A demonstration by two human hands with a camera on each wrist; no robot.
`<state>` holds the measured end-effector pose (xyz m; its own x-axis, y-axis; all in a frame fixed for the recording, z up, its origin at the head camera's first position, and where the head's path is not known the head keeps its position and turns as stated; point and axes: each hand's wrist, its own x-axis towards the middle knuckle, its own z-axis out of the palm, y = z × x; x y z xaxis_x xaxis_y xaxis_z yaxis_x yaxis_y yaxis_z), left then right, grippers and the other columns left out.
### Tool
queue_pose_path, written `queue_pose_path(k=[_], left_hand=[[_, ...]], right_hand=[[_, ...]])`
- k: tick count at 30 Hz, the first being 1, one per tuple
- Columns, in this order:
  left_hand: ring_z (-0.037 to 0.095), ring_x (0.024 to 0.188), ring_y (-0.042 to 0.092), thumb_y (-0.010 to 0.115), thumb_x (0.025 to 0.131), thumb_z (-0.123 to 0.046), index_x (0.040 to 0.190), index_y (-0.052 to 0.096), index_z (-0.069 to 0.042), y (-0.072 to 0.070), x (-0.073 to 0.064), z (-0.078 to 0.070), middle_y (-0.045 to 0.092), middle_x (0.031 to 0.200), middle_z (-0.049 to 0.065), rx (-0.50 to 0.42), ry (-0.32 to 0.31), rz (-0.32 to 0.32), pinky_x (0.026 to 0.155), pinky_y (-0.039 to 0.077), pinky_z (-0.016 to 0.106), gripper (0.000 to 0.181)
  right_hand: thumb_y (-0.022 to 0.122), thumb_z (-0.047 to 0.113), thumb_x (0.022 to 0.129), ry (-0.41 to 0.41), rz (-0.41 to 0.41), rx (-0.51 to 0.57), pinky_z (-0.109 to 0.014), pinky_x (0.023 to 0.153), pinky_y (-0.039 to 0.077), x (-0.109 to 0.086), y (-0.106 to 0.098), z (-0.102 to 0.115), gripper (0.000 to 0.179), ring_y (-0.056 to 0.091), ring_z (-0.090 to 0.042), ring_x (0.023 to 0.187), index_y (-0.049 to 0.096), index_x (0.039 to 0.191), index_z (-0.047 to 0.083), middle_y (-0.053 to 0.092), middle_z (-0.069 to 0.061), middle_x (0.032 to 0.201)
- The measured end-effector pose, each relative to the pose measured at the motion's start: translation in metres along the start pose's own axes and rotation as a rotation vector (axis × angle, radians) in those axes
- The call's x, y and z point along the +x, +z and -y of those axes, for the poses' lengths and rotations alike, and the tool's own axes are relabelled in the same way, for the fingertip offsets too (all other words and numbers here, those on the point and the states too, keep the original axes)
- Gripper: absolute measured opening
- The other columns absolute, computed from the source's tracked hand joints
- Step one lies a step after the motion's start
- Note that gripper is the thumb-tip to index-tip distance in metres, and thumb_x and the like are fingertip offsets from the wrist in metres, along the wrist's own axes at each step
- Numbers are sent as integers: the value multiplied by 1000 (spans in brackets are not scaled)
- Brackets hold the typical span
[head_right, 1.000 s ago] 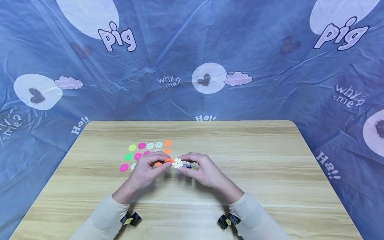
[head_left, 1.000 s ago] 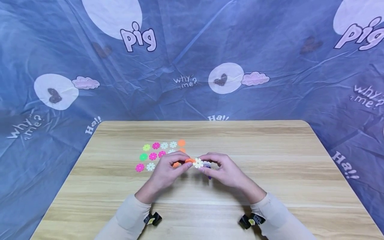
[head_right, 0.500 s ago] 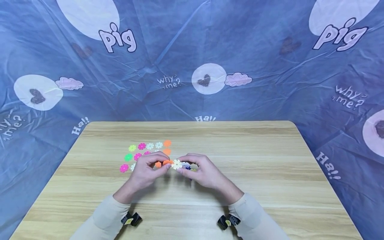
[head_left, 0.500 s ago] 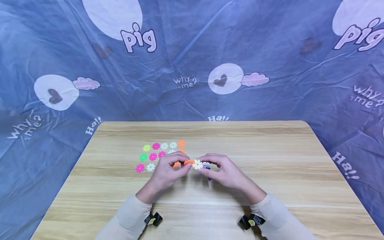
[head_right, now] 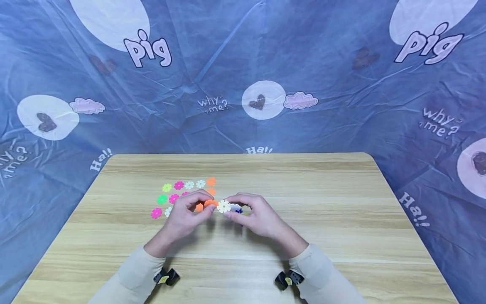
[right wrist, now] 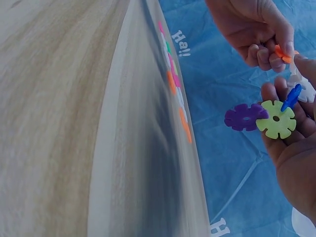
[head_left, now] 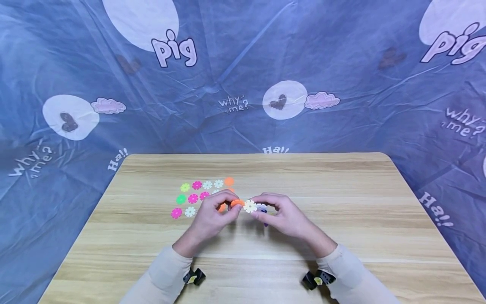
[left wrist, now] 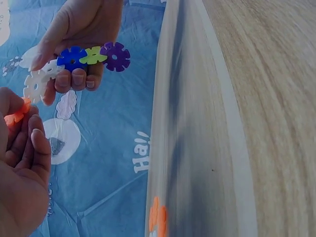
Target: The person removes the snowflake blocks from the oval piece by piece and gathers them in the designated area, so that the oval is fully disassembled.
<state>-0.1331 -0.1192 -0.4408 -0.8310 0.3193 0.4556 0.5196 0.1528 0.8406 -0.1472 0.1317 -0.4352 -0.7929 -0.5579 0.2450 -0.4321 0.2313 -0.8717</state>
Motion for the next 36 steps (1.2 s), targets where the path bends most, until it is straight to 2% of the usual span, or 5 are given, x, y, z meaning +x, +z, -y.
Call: queue_pose_path(k=[10, 13, 20, 28, 36], left_hand=[[10, 86, 62, 73, 101, -7, 102, 78, -8, -8, 0, 0, 75, 99, 6, 101, -107, 18, 74, 55, 29, 5], [11, 86, 62, 72, 103, -10, 104, 78, -7, -10, 1, 1, 75, 101, 7, 117, -144, 35, 75, 55, 29, 6], [13, 93, 67, 71, 104, -12, 108, 79, -11, -12, 3, 2, 77, 108, 3, 222, -319, 66, 84, 59, 31, 9], [10, 79, 62, 76, 101, -13, 105, 80, -10, -10, 12, 12, 75, 90, 1, 323, -473, 71, 71, 53, 23, 6], [10, 80, 64, 75, 100, -13, 103, 79, -12, -13, 16, 20, 74, 88, -2, 413, -530, 108, 77, 57, 29, 5]], right_hand=[[78, 12, 99, -4, -15, -6, -37, 98, 62, -1, -5, -4, 29, 73, -11, 110, 77, 127, 8, 80, -4, 121], [78, 12, 98, 1, -18, -6, -37, 98, 62, -1, -6, -4, 29, 73, -11, 110, 77, 127, 8, 79, -4, 121], [78, 14, 99, 21, -18, -4, -36, 100, 61, -1, -5, -3, 29, 72, -11, 112, 77, 127, 10, 79, -3, 123], [79, 12, 98, 12, -18, -1, -38, 100, 62, -2, -6, -3, 30, 72, -11, 112, 77, 127, 9, 79, -4, 123], [78, 11, 98, 19, -8, 5, -35, 101, 61, -2, -4, -3, 30, 72, -11, 112, 76, 128, 8, 79, -4, 123]])
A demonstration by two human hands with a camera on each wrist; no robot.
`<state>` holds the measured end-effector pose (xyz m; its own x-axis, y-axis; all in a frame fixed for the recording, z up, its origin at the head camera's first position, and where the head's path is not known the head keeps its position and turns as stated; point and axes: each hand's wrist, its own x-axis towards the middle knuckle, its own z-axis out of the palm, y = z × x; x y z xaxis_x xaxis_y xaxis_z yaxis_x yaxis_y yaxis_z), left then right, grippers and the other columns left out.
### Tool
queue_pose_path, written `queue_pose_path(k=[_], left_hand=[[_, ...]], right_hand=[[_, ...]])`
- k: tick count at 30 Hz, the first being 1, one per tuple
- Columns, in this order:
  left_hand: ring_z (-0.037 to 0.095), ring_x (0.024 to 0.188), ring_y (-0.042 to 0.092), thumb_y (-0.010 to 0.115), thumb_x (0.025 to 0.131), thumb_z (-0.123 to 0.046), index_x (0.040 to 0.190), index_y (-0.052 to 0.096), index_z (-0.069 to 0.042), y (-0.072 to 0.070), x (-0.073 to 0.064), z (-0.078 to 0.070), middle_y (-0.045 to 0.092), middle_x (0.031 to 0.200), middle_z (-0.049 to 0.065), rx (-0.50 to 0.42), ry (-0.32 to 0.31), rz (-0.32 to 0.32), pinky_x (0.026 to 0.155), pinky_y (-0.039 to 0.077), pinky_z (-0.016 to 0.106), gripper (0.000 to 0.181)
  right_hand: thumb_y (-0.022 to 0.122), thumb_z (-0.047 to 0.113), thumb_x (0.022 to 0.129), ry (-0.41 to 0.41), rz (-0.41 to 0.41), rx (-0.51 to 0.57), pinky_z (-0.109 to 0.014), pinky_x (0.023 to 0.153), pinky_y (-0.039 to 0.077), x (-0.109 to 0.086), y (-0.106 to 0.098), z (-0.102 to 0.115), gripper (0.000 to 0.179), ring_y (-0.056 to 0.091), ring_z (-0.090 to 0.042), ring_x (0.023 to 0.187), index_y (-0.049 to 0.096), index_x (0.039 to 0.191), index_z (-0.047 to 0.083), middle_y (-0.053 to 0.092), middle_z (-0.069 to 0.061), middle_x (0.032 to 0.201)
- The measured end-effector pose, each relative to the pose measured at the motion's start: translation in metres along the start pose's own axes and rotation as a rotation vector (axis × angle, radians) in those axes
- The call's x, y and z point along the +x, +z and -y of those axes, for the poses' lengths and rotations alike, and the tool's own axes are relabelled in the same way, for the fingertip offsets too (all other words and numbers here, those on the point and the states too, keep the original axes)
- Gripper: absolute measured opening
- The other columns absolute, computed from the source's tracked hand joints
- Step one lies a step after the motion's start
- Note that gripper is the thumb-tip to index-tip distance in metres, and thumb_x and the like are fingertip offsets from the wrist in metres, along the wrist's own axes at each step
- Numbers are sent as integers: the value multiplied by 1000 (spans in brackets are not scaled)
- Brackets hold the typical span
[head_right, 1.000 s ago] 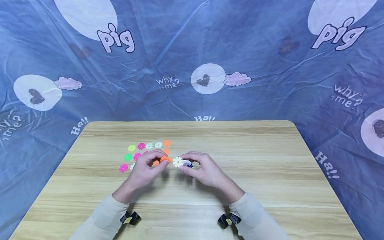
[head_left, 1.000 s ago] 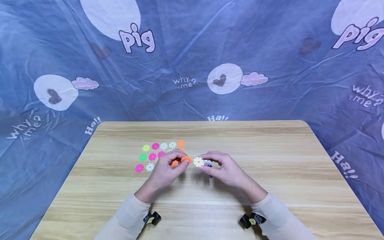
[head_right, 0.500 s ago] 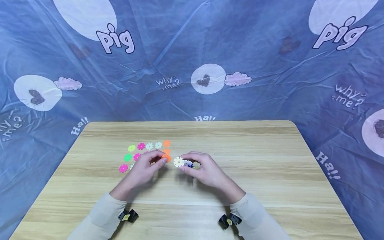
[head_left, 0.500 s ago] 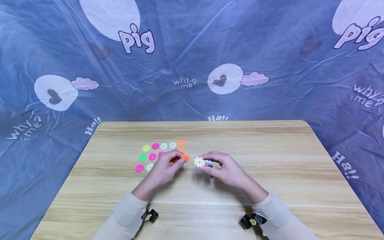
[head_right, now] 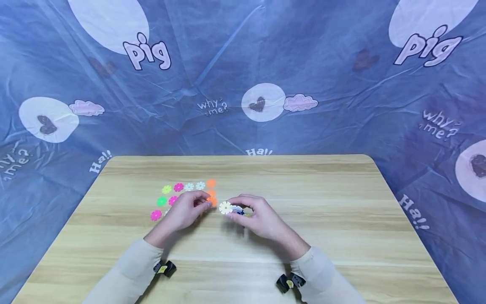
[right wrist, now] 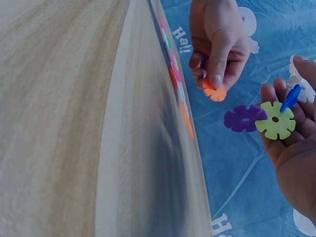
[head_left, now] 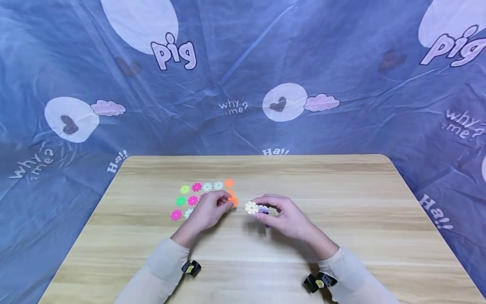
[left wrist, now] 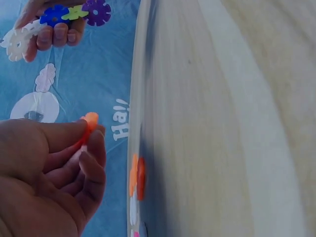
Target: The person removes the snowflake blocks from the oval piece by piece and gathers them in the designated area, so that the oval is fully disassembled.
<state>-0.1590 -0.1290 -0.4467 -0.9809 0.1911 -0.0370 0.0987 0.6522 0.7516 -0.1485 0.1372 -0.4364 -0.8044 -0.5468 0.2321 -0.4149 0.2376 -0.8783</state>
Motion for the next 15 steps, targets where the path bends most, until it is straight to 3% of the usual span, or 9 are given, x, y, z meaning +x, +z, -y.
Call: queue_pose_path(k=[8, 15], left_hand=[[11, 86, 66, 75, 101, -15, 101, 82, -15, 2, 9, 4, 77, 95, -2, 120, 7, 29, 85, 58, 37, 7], [10, 84, 65, 79, 98, -17, 100, 83, -13, 6, 15, 4, 77, 94, -1, 153, -15, 63, 83, 58, 35, 6]], right_hand=[[78, 12, 99, -10, -1, 15, -33, 101, 61, -1, 0, -3, 29, 72, -11, 112, 76, 128, 9, 79, -4, 123], [78, 13, 99, -6, 1, 17, -31, 101, 60, -1, 0, -3, 29, 72, -11, 113, 77, 128, 9, 79, -3, 123]])
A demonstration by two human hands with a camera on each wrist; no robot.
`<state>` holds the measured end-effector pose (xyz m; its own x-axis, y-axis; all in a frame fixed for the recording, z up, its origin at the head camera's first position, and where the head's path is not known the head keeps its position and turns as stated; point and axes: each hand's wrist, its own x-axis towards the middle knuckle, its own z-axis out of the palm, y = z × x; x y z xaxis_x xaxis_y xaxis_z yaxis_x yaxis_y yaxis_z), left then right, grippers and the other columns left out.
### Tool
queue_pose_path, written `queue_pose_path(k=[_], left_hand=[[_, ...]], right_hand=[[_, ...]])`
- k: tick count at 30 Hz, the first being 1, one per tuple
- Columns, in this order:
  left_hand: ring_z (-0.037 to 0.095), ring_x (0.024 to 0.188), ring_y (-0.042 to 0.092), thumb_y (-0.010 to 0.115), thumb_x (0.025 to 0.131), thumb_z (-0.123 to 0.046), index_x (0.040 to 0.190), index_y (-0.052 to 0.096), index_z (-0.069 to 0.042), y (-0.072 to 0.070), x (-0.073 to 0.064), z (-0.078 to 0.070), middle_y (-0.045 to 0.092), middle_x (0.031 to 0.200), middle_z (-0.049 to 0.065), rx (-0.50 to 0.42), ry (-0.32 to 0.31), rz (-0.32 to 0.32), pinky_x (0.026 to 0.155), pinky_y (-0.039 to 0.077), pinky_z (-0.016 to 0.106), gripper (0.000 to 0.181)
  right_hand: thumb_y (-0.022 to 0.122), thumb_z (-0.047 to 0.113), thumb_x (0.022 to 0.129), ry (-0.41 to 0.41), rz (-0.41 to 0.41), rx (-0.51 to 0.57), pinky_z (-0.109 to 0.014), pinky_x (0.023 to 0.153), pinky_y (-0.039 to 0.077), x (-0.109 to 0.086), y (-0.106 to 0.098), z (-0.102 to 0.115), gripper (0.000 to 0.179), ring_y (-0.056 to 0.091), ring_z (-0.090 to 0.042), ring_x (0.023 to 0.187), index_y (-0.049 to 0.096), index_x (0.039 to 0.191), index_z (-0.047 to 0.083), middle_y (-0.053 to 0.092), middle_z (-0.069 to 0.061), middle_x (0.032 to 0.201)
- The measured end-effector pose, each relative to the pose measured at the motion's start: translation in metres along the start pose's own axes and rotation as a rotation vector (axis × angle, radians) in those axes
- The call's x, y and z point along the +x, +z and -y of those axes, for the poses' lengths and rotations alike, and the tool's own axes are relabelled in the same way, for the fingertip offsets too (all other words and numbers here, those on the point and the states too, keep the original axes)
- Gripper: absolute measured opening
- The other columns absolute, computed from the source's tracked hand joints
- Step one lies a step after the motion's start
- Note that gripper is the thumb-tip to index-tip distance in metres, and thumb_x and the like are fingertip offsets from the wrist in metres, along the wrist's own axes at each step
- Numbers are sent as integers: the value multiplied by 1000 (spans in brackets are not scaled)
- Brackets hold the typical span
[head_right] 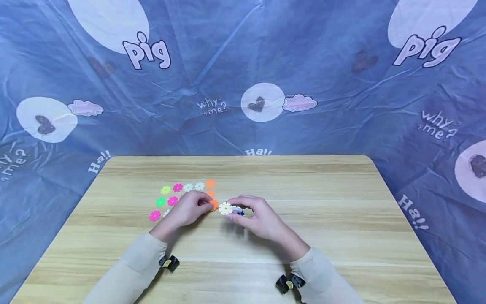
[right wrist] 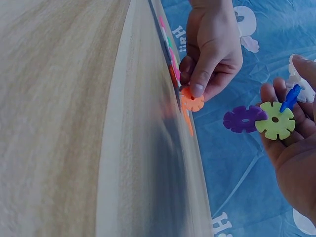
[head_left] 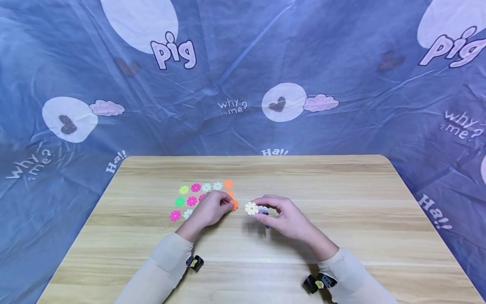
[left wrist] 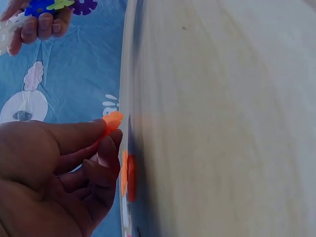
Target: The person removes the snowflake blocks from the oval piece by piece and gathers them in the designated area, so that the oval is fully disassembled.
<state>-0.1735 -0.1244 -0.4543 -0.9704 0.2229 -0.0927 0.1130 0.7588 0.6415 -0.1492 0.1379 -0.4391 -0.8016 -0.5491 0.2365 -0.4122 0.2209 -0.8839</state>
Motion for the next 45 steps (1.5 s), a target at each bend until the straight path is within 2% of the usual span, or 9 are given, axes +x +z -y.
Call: queue_pose_path(k=[5, 12, 20, 26, 30, 37, 45], left_hand=[[9, 83, 65, 81, 97, -17, 98, 83, -13, 2, 2, 1, 77, 93, -1, 19, -5, -10, 82, 58, 35, 5], [12, 82, 65, 81, 95, -14, 100, 82, -9, 3, 4, 3, 77, 92, 1, 64, 23, -35, 83, 59, 37, 7], [12, 83, 66, 82, 93, -11, 104, 80, -6, 3, 5, 3, 75, 90, 0, 62, 32, -56, 84, 59, 36, 13], [11, 82, 63, 82, 92, -11, 102, 79, -7, 1, 4, 4, 73, 88, -1, 73, 20, -65, 84, 58, 36, 11], [10, 80, 62, 79, 93, -10, 103, 80, -6, -3, 1, 5, 72, 87, -1, 26, 14, -63, 82, 58, 34, 11], [12, 79, 64, 77, 97, -11, 111, 79, -3, -14, -7, 4, 74, 89, 2, -138, -15, -64, 76, 57, 29, 16], [12, 75, 61, 75, 100, -12, 112, 79, -5, -17, -17, 7, 72, 86, 2, -209, 1, -53, 70, 55, 26, 14]], right_hand=[[78, 12, 99, -8, -5, -8, -32, 100, 61, 0, 0, 0, 28, 72, -11, 112, 77, 127, 9, 79, -3, 122], [78, 14, 99, -1, -2, -17, -32, 99, 61, 0, 0, 1, 28, 72, -10, 112, 77, 128, 10, 79, -3, 123], [78, 13, 99, -9, -8, -18, -31, 100, 61, 0, 0, 2, 29, 72, -10, 112, 76, 128, 9, 79, -3, 123], [78, 13, 99, -10, -7, -22, -35, 100, 61, -1, 0, 2, 29, 72, -10, 112, 77, 128, 9, 79, -3, 122], [78, 13, 99, -6, -11, -22, -36, 101, 61, -1, 0, 2, 29, 72, -10, 112, 77, 128, 9, 79, -3, 123], [78, 11, 99, -47, -20, -37, -31, 99, 61, -1, -1, 1, 29, 73, -10, 111, 77, 128, 8, 80, -6, 122], [78, 12, 99, -10, -8, -27, -33, 97, 62, -1, 0, 2, 29, 72, -9, 110, 77, 128, 9, 79, -5, 123]])
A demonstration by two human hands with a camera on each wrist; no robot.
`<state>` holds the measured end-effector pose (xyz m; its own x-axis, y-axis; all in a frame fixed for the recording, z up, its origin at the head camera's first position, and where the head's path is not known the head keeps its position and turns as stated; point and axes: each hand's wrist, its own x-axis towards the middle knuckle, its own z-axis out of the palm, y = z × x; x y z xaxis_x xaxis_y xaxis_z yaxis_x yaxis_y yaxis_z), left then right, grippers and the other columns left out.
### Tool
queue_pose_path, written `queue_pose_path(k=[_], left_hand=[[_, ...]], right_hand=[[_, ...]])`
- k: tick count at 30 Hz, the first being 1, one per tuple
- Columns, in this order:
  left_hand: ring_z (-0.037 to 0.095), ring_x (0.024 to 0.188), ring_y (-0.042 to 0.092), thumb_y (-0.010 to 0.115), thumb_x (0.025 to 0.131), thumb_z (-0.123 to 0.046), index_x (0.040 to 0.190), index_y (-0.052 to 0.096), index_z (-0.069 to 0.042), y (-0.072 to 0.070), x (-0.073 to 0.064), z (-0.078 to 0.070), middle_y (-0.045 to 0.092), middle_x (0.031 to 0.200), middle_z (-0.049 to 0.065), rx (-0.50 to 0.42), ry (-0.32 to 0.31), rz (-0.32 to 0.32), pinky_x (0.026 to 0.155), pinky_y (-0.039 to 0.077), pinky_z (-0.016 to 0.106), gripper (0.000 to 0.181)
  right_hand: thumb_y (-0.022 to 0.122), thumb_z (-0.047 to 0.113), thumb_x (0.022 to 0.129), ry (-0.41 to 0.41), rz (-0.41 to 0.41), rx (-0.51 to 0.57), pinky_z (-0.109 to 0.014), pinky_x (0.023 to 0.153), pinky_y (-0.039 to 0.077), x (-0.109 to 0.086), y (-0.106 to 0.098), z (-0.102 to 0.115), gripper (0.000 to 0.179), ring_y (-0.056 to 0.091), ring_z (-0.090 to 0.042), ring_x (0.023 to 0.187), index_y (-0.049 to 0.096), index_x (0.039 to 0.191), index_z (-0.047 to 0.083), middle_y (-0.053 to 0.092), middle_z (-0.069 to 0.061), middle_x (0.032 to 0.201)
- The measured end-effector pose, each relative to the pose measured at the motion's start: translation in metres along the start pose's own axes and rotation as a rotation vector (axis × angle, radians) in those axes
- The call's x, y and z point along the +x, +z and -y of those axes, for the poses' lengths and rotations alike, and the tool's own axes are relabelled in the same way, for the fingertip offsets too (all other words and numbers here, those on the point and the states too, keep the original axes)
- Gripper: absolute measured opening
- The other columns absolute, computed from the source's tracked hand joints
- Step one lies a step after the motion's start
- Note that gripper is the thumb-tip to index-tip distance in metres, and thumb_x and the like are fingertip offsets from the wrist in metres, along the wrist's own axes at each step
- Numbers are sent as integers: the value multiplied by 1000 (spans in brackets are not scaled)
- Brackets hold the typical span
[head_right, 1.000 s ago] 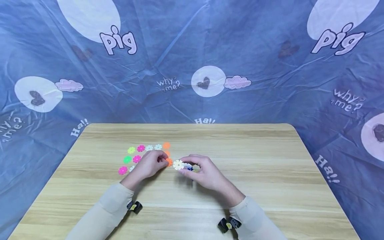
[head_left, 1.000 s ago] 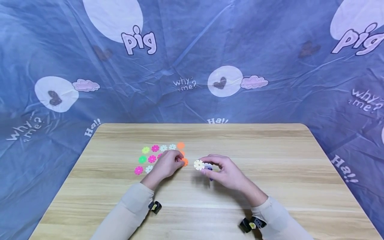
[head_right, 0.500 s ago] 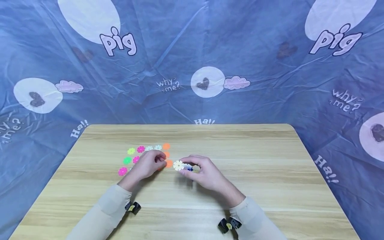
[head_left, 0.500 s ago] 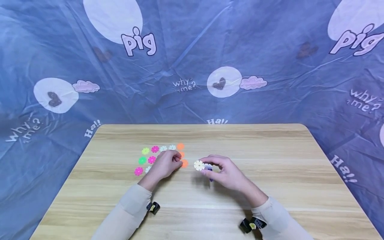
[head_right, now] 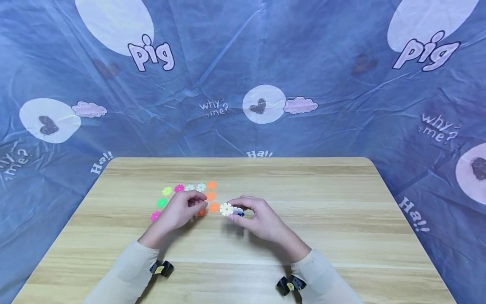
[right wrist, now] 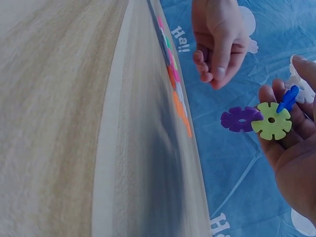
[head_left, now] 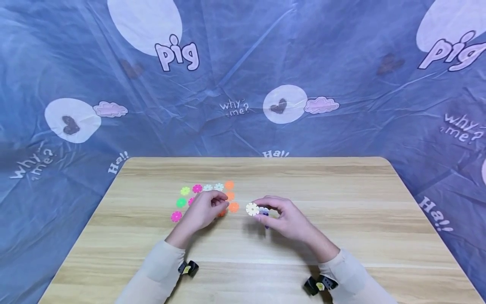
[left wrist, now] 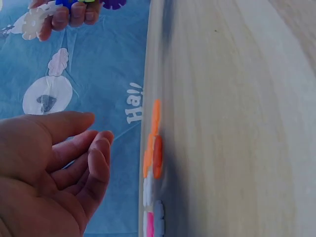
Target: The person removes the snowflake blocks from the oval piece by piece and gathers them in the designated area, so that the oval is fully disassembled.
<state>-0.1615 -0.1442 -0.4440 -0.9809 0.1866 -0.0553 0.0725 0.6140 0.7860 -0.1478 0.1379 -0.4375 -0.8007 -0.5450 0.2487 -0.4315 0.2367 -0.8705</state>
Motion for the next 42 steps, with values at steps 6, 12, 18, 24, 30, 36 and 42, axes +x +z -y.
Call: queue_pose_path(k=[6, 12, 18, 24, 30, 36, 42], left_hand=[[13, 76, 61, 76, 100, -13, 111, 79, -6, -2, -5, -5, 73, 87, 3, -61, 16, -11, 68, 54, 23, 13], [14, 82, 63, 73, 101, -14, 114, 79, -3, -5, -11, -11, 76, 94, 5, -73, 49, -34, 73, 55, 23, 18], [13, 91, 68, 72, 102, -12, 116, 79, -3, -6, -14, -15, 79, 104, 5, -77, 125, -61, 80, 58, 24, 19], [15, 98, 71, 72, 102, -12, 115, 79, -6, -5, -18, -16, 80, 108, 5, -88, 172, -46, 87, 60, 30, 16], [14, 96, 70, 72, 102, -10, 111, 80, -6, -4, -22, -20, 80, 106, 4, -119, 244, -42, 86, 60, 34, 13], [10, 90, 68, 71, 103, -11, 107, 80, -6, -1, -26, -24, 80, 102, 5, -142, 340, -26, 78, 59, 32, 11], [8, 88, 67, 72, 104, -13, 106, 81, -10, 3, -28, -29, 80, 102, 3, -148, 374, -38, 79, 58, 29, 10]], right_hand=[[78, 12, 99, -4, -11, -3, -33, 94, 62, 0, 0, 1, 31, 71, -10, 109, 76, 129, 8, 78, -7, 124], [78, 12, 99, 9, -3, 11, -34, 91, 63, 1, 0, 2, 32, 71, -10, 104, 75, 131, 8, 77, -8, 125], [78, 13, 99, 28, -8, 26, -36, 91, 63, 3, -1, 3, 33, 72, -11, 104, 75, 131, 9, 77, -7, 125], [78, 14, 99, 38, -7, 20, -36, 92, 62, 2, -1, 4, 32, 72, -11, 104, 76, 131, 11, 78, -5, 126], [78, 14, 99, 35, -16, 9, -35, 90, 62, 2, -1, 3, 32, 71, -10, 104, 76, 131, 11, 78, -5, 125], [78, 11, 99, 16, -25, 14, -35, 86, 63, 3, 0, 2, 31, 71, -10, 100, 75, 130, 9, 78, -6, 122], [78, 12, 98, 19, -39, 5, -35, 92, 62, 2, 1, 1, 31, 71, -10, 105, 76, 129, 9, 78, -6, 125]])
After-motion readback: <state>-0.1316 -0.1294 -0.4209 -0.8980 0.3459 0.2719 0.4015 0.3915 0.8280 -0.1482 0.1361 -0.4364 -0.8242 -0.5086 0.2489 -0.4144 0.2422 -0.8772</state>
